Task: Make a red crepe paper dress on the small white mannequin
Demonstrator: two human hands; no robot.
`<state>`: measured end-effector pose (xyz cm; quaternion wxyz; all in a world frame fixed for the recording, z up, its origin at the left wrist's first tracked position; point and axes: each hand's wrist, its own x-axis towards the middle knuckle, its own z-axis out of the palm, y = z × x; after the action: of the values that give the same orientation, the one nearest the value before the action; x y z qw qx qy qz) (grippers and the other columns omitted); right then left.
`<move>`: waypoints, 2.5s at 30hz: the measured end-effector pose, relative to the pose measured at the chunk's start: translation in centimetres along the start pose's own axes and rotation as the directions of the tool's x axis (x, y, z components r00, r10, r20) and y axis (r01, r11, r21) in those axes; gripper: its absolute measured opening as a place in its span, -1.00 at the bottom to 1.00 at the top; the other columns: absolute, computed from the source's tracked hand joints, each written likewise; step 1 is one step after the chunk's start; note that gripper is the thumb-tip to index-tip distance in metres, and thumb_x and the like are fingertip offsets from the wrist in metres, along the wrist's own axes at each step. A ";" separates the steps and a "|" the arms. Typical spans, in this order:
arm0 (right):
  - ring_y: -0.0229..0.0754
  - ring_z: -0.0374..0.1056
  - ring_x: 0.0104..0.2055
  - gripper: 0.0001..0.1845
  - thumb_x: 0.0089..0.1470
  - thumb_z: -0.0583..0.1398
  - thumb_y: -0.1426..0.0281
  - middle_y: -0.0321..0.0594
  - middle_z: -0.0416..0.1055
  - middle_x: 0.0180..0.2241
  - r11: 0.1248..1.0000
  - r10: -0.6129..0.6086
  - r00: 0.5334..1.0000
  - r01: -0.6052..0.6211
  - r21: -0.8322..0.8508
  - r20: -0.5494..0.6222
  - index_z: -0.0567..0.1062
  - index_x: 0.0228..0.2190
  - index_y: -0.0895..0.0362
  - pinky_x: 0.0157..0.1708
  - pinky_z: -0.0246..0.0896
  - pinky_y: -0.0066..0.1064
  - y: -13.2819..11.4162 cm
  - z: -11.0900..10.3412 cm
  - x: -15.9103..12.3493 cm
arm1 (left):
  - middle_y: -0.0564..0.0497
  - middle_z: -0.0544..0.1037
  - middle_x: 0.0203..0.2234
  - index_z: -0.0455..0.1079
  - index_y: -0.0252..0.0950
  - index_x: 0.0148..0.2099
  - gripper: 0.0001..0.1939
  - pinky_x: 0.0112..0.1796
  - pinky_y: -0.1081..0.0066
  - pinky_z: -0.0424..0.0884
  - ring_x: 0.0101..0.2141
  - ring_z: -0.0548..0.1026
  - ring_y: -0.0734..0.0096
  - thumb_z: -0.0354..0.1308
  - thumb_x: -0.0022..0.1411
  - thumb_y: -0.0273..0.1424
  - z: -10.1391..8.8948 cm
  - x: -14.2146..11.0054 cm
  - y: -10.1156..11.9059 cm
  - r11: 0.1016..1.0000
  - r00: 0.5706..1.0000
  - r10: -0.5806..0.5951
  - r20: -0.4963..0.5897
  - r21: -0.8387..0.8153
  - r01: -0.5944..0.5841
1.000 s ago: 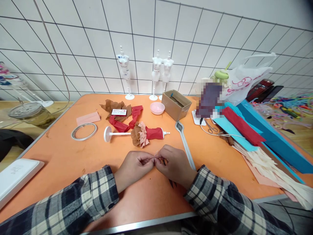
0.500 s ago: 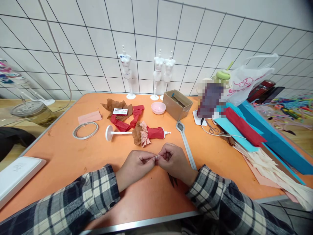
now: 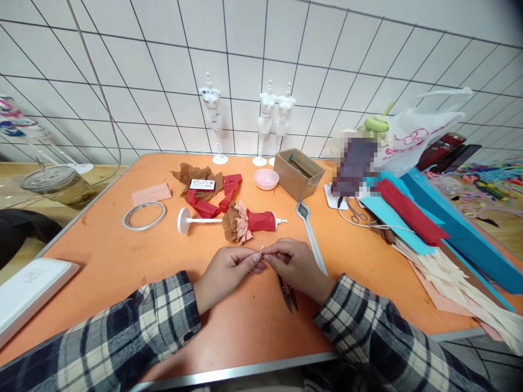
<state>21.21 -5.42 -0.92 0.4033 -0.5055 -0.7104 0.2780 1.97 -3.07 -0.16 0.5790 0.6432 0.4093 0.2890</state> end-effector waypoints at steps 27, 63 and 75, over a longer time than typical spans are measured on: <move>-0.31 0.36 -0.47 -0.89 0.08 0.26 0.49 -0.32 0.50 -0.48 0.953 -0.172 0.985 0.173 -0.248 0.028 0.59 -0.34 0.08 -0.46 0.14 -0.49 -0.5 -0.1 -0.7 | 0.00 0.67 -0.49 0.65 -0.34 -0.32 -0.68 -0.41 0.53 0.45 -0.49 0.54 0.42 0.08 0.20 -0.31 0.0 0.1 0.6 0.981 0.996 0.085 0.036 0.173 -0.090; -0.38 0.05 -0.69 -0.86 -0.18 0.14 0.29 -0.50 0.14 -0.70 0.814 0.490 0.869 -0.428 0.392 -0.069 0.29 -0.57 0.08 -0.68 -0.07 -0.52 0.7 -0.9 1.6 | -0.16 0.67 -0.20 0.55 -0.31 -0.34 -0.78 0.04 0.24 0.43 -0.03 0.57 0.13 0.20 0.26 -0.27 -0.6 -0.3 0.3 0.981 0.978 0.173 -0.113 -0.064 -0.181; -0.38 0.06 -0.69 -0.86 -0.23 0.14 0.29 -0.49 0.15 -0.70 0.808 0.519 0.846 -0.439 0.393 -0.120 0.28 -0.61 0.07 -0.68 -0.07 -0.52 1.6 -1.3 2.0 | -0.13 0.68 -0.19 0.52 -0.34 -0.39 -0.83 -0.10 0.42 0.51 -0.09 0.61 0.24 0.38 0.10 -0.33 -0.3 0.0 0.4 0.696 0.991 -0.136 0.004 -0.711 0.099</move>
<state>22.78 -3.06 -0.93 0.4795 -0.6165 -0.4479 0.4352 1.85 -2.91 0.26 0.7889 0.3362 0.3208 0.4022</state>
